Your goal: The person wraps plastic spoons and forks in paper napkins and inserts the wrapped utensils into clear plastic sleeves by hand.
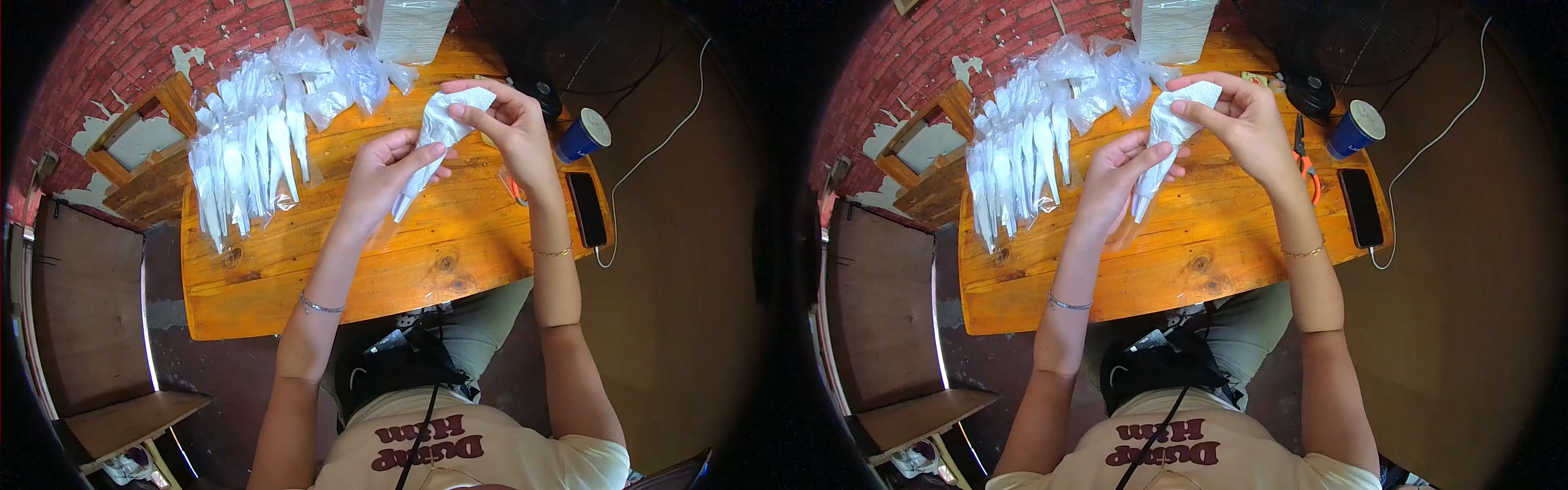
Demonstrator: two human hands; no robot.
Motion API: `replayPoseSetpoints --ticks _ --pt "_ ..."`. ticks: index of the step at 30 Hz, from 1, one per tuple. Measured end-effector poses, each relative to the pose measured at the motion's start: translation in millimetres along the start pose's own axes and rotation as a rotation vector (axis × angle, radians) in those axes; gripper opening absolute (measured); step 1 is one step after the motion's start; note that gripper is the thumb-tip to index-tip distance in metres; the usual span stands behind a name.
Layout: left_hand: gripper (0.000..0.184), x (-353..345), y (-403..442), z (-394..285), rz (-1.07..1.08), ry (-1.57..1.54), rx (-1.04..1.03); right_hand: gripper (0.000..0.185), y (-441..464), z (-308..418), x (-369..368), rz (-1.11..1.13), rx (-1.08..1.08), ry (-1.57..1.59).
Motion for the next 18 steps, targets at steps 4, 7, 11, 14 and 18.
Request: replayPoseSetpoints --ticks 4,7,11,14,18 --pt "0.028 -1.0 1.6 1.0 -0.016 -0.037 -0.01 0.022 1.2 -3.5 -0.5 0.058 -0.134 0.009" --pt "0.028 -2.9 -0.5 1.4 -0.035 -0.081 0.012 0.024 -0.1 -0.8 -5.1 -0.104 0.02 -0.113" --pt "0.027 2.5 1.9 2.5 -0.089 -0.146 -0.017 0.022 -11.3 14.7 -1.4 -0.265 0.655 -0.552" --pt "0.026 3.6 0.4 0.2 -0.101 -0.137 -0.026 0.014 -19.0 19.4 -9.1 -0.188 0.706 -0.737" --pt "0.027 3.0 1.5 2.1 -0.06 -0.083 -0.058 0.014 -19.6 13.4 -12.9 -0.171 0.746 -0.831"
Point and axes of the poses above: each hand's wrist, its own y-axis towards the middle knuckle, its own x-axis out of the back of the hand, z = x × y, the point moved 3 cm from there along y, towards the middle knuckle, and after that the axes turned 8 degrees about -z, right-handed, at the moved point
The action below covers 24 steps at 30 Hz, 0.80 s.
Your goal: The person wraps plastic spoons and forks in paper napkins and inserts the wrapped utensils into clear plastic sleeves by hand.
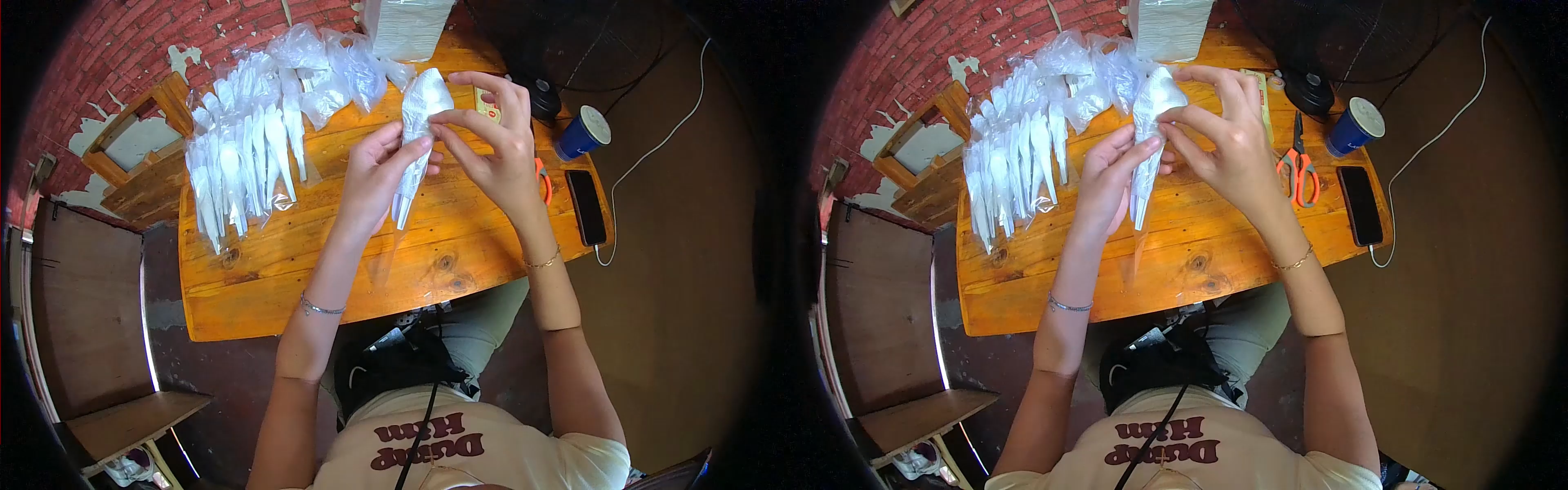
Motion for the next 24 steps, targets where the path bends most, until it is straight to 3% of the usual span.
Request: replayPoseSetpoints --ticks 7,16,24 --pt "0.032 -2.2 0.3 -2.3 0.026 -0.01 0.0 0.015 -0.1 5.5 -2.5 0.008 0.128 -0.084" --pt "0.031 0.1 2.8 4.2 0.014 0.042 -0.025 0.013 -2.4 3.9 -13.7 0.073 0.074 -0.126" --pt "0.021 9.1 1.4 10.9 -0.005 0.295 -0.02 0.013 -2.5 -4.2 -13.2 0.126 -0.055 0.044"
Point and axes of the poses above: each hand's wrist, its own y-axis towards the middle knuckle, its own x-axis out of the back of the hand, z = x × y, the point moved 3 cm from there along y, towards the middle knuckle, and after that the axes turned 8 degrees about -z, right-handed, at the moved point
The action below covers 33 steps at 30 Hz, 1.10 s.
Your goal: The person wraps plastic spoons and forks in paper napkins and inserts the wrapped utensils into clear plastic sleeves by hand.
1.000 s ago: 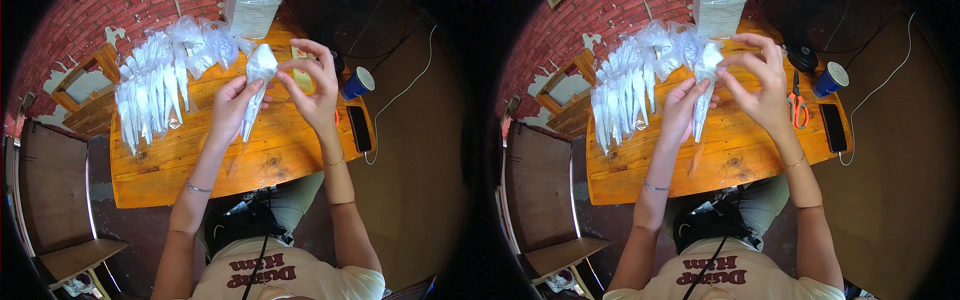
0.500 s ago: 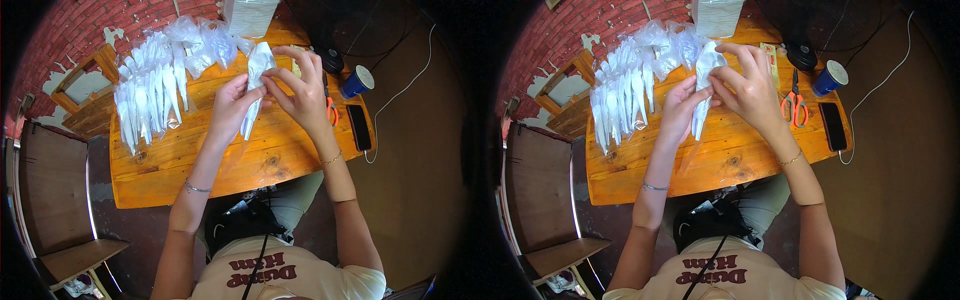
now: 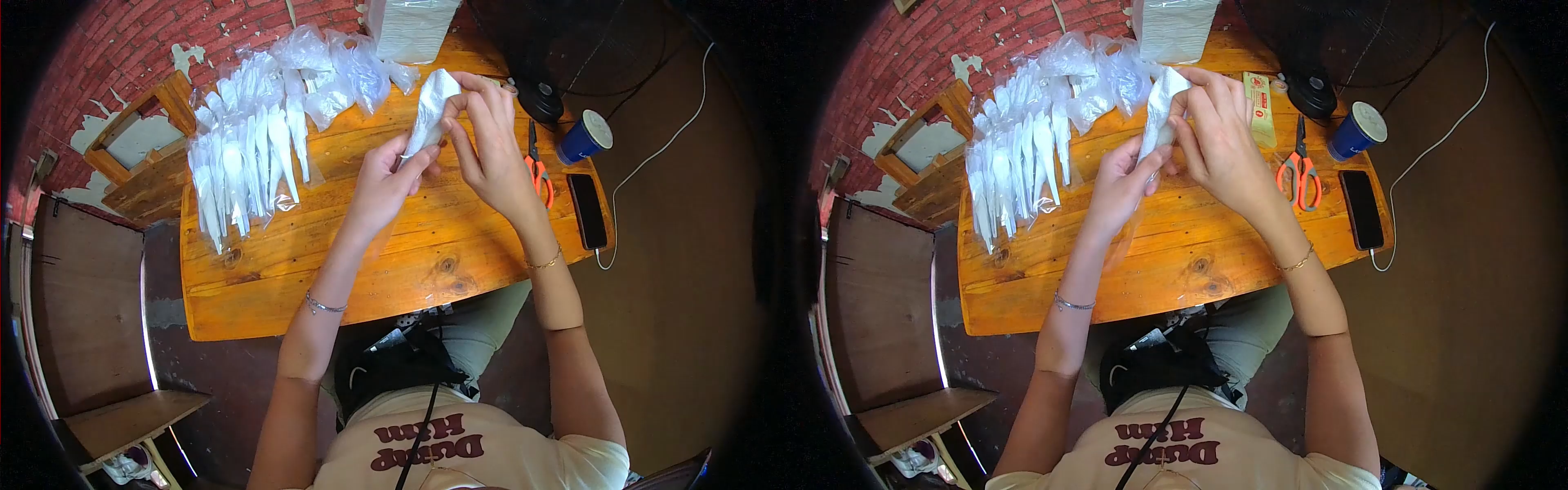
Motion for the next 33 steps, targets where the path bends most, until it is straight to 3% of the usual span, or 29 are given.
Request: replayPoseSetpoints --ticks 10,19,22,25,33 --pt "0.025 -1.7 -1.3 3.5 -0.025 0.048 -0.139 0.012 -0.6 -1.6 4.8 0.034 -0.143 0.148" --pt "0.023 -0.1 -3.4 5.9 -0.04 0.168 -0.035 0.012 0.8 1.5 5.0 0.037 -0.15 0.037" --pt "0.022 1.9 -4.4 12.6 -0.028 0.081 0.023 0.011 1.7 1.1 7.9 0.086 -0.179 -0.024" --pt "0.022 3.3 -5.6 10.6 -0.006 0.016 0.08 0.011 4.6 4.2 10.5 -0.012 -0.083 0.028" --pt "0.024 -2.8 -9.3 -5.1 -0.149 0.348 -0.249 0.014 4.9 13.1 14.9 -0.038 0.053 -0.11"
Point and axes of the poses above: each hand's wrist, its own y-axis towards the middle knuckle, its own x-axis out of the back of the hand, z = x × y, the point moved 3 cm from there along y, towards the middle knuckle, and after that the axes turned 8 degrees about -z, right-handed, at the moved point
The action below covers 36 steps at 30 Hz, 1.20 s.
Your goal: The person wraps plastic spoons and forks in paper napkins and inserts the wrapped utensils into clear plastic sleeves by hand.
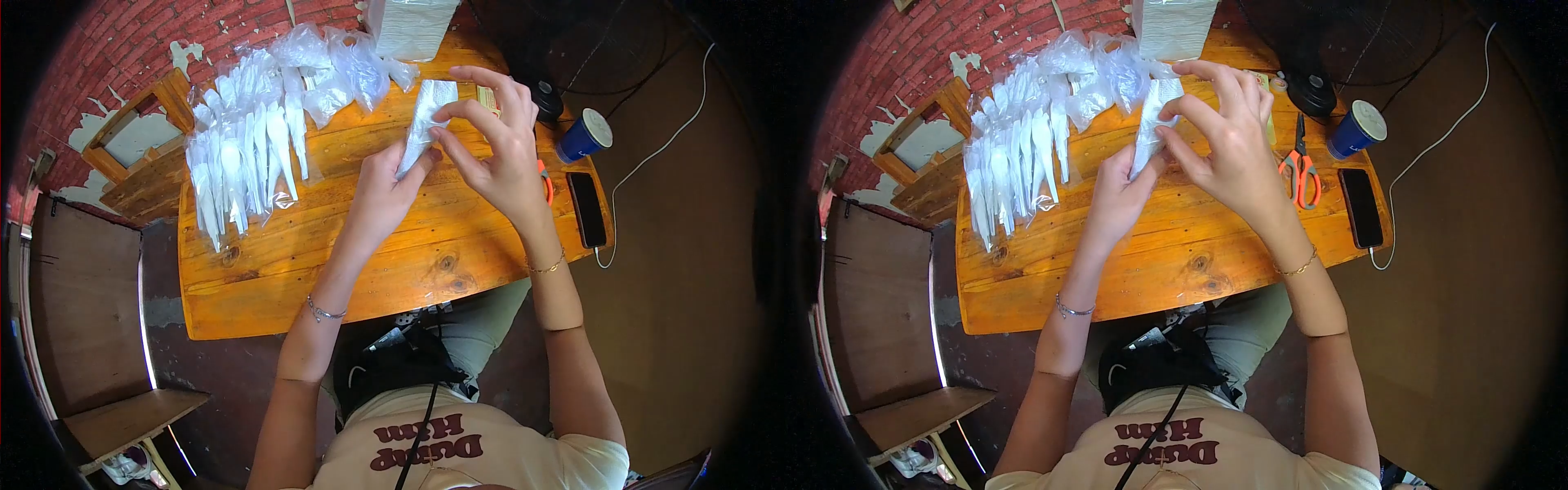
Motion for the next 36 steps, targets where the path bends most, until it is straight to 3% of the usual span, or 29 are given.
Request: replayPoseSetpoints --ticks 1,10,13,16,29,36 --pt "0.023 0.0 -0.2 -1.9 -0.035 0.015 -0.063 0.014 -0.5 0.4 -0.6 -0.005 0.013 -0.024" --pt "0.021 1.9 0.0 -9.6 -0.009 0.125 0.003 0.015 -4.6 1.0 -8.2 -0.009 0.068 -0.147" --pt "0.028 -1.2 -2.0 5.6 0.047 -0.147 0.147 0.012 -3.0 -0.6 -5.4 -0.011 -0.076 0.048" --pt "0.037 2.0 -3.1 3.8 0.332 -0.745 0.422 0.009 -5.8 -16.7 -1.4 -0.139 -0.319 0.445" --pt "0.032 -4.5 -7.0 0.2 0.275 -0.724 0.434 0.014 -2.4 6.4 0.8 -0.054 -0.091 0.107" --pt "0.033 -3.6 -4.3 5.8 0.252 -0.524 0.33 0.013 -4.5 6.3 -6.0 0.011 -0.104 0.167"
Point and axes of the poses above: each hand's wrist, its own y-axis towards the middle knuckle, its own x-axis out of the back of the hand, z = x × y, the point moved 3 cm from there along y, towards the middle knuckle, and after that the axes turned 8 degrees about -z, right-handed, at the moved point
